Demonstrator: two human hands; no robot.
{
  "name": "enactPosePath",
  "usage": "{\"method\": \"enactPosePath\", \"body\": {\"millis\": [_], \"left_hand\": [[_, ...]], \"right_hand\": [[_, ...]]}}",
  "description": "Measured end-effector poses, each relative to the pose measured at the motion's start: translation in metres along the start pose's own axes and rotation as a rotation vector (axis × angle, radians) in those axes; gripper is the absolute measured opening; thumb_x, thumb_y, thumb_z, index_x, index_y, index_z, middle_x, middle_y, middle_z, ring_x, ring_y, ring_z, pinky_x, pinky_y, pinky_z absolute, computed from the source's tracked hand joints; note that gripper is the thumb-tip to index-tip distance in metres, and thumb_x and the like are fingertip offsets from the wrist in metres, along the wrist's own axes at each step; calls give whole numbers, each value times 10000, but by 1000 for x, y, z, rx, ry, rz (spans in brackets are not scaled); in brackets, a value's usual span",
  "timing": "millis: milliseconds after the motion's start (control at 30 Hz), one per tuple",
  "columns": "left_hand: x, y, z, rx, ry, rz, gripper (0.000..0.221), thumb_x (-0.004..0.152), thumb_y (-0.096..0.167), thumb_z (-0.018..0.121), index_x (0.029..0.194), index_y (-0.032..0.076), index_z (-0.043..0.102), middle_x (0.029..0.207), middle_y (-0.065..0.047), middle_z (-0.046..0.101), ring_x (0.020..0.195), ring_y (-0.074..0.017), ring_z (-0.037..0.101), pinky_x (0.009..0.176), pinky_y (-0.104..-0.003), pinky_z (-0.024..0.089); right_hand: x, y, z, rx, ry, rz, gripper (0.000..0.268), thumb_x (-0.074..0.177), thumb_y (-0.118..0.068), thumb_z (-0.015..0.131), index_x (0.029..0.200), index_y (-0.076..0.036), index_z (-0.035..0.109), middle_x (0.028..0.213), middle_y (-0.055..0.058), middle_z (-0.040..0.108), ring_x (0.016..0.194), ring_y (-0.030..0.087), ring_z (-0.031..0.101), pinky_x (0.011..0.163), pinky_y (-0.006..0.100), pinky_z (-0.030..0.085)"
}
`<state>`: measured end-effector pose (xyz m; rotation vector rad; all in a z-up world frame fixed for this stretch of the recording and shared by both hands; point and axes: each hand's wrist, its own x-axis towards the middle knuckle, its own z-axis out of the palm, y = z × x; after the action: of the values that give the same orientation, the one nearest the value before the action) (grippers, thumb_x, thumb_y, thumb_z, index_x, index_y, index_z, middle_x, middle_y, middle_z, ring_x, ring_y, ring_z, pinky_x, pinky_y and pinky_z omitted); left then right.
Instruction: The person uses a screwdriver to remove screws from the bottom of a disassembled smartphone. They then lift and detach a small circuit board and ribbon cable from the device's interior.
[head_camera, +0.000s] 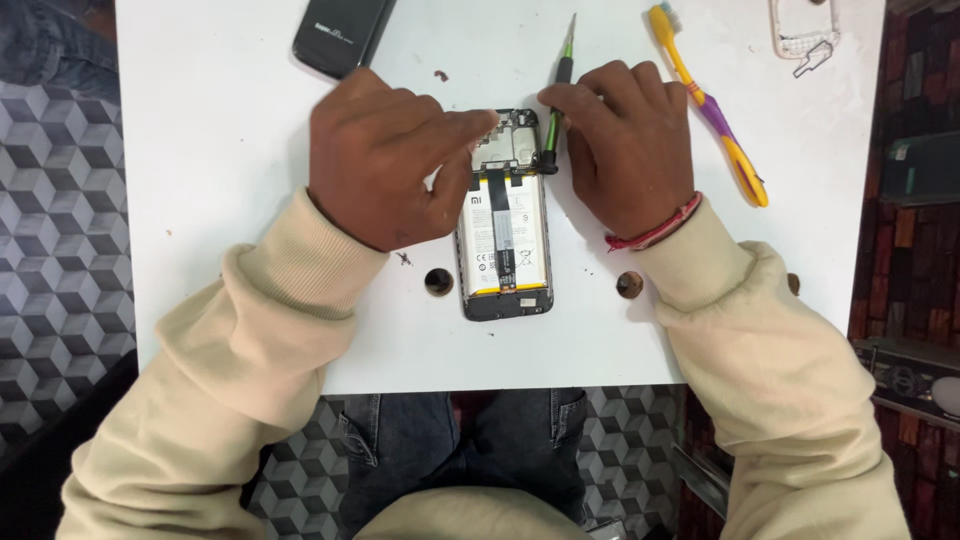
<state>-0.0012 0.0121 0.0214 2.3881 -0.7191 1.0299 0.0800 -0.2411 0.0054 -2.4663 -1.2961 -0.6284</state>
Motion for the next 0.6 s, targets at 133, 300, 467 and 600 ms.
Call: {"method": "enactPosePath", "body": {"millis": [133, 300, 467, 600], "left_hand": [[-5, 1, 6, -33, -122, -58, 268, 918, 147, 815, 1178, 95, 777, 787, -9, 624, 677, -195, 550, 684, -356, 375], [-3, 4, 5, -3, -175, -59, 327, 883, 203, 821, 1184, 90, 765, 900, -24, 625, 799, -206, 549, 736, -379, 392], [-2, 5, 8, 15, -228, -115, 246, 923, 178, 786, 1157, 101, 772, 888, -12, 608, 772, -189, 540, 711, -366, 389], [-4, 3, 10, 10, -219, -127, 223, 944, 173, 779, 1155, 100, 776, 905, -17, 617, 791, -192, 551, 721, -367, 395]], "right_hand": [[1, 1, 2, -13, 2, 1, 347, 944, 29, 703, 1232, -165, 696, 1071, -1, 597, 1023, 232, 530, 854, 408, 353], [1, 0, 2, -10, 0, 10, 350, 948, 2, 728, 1256, -164, 705, 1083, -2, 603, 1019, 223, 535, 851, 396, 361], [4, -2, 2, -29, -2, 20, 347, 939, -7, 734, 1248, -164, 715, 1073, 2, 608, 998, 223, 528, 842, 390, 367], [3, -2, 3, -34, -12, 27, 350, 927, -14, 747, 1236, -177, 725, 1066, 5, 613, 990, 220, 531, 830, 389, 365]]}}
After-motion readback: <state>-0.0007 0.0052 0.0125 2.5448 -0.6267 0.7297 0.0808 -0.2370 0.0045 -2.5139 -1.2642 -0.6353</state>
